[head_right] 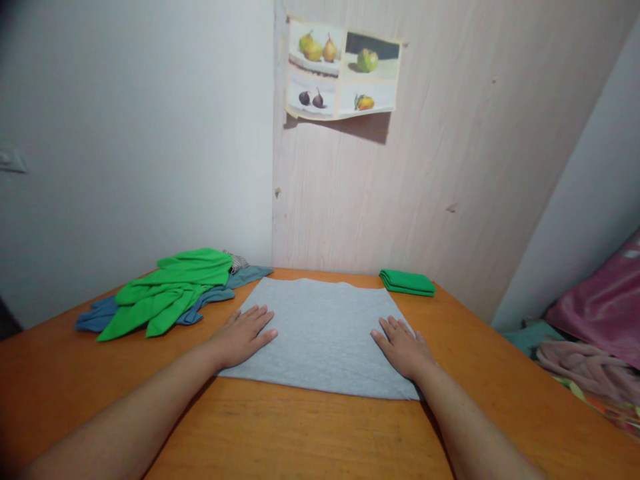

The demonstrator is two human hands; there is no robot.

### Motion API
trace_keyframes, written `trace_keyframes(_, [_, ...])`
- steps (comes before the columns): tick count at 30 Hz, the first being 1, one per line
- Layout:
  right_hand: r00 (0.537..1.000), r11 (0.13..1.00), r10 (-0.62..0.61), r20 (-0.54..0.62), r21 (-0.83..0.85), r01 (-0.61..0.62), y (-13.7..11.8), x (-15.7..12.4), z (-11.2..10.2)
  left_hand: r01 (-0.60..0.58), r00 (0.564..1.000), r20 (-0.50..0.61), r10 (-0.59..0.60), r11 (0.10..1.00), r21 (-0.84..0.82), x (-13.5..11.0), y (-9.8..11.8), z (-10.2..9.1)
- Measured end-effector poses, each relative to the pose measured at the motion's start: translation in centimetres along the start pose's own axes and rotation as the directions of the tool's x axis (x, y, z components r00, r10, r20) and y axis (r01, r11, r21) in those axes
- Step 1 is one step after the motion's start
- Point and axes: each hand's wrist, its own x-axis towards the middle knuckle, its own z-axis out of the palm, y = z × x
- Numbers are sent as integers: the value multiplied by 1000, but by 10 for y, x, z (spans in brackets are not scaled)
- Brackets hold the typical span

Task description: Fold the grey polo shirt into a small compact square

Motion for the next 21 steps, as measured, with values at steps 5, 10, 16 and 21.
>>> trace_keyframes(5, [1000,996,18,-17,-85,-19,-17,-7,-3,-114,993,28,113,993,32,-6,25,5])
trace_keyframes(10, [980,964,-167,112,-191,186,-74,-27,-3,-282,950,111,292,955,-95,-15,52,18])
trace_keyframes(16, [891,919,-318,324,-124,374,-122,-57,11,-317,920,214,328,945,-87,-20,48,23])
trace_keyframes(21, [864,917,-328,382,-93,389,-107,-70,2,-327,907,255,336,942,-80,-19,44,19])
